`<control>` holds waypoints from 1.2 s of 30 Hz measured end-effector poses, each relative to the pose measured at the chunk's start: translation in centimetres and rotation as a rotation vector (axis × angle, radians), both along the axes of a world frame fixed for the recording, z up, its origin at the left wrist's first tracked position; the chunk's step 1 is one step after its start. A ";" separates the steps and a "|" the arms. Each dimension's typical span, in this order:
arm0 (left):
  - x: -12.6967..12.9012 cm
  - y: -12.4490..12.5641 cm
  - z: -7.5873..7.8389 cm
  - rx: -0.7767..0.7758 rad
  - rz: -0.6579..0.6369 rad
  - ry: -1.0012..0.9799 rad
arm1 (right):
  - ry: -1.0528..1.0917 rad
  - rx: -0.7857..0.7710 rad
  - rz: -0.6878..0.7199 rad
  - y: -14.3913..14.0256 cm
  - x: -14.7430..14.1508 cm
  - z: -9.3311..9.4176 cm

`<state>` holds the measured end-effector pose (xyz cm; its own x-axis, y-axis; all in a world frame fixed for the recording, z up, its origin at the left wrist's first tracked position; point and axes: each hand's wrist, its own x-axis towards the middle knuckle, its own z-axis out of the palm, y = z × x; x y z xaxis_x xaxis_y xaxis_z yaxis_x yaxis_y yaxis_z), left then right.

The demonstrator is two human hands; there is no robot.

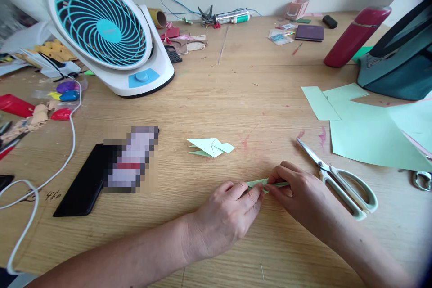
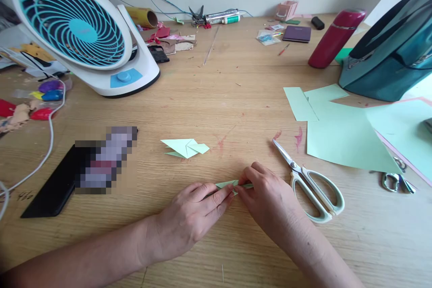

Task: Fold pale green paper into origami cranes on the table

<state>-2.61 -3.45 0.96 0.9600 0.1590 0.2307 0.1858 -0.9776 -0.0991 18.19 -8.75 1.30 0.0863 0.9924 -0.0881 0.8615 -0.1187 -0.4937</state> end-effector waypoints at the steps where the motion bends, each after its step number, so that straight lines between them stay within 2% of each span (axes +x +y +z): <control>1: 0.0 0.0 0.0 -0.008 0.000 0.009 | -0.004 0.004 -0.001 0.0 0.0 0.0; 11: -0.2 0.0 -0.2 -0.015 0.008 0.020 | 0.119 -0.012 0.104 -0.3 1.5 0.5; 15: -0.2 0.2 -0.3 -0.018 0.001 0.023 | 0.184 -0.097 0.135 -0.5 2.5 0.8; 22: -0.2 0.2 -0.3 -0.023 0.010 0.022 | 0.169 -0.155 0.080 -0.5 3.0 0.8; 28: -0.2 0.1 0.0 -0.019 0.024 0.027 | 0.161 -0.126 0.049 -0.4 2.4 0.9; 36: -0.2 0.2 0.0 0.003 -0.018 0.034 | 0.104 -0.024 0.040 -0.4 1.0 0.5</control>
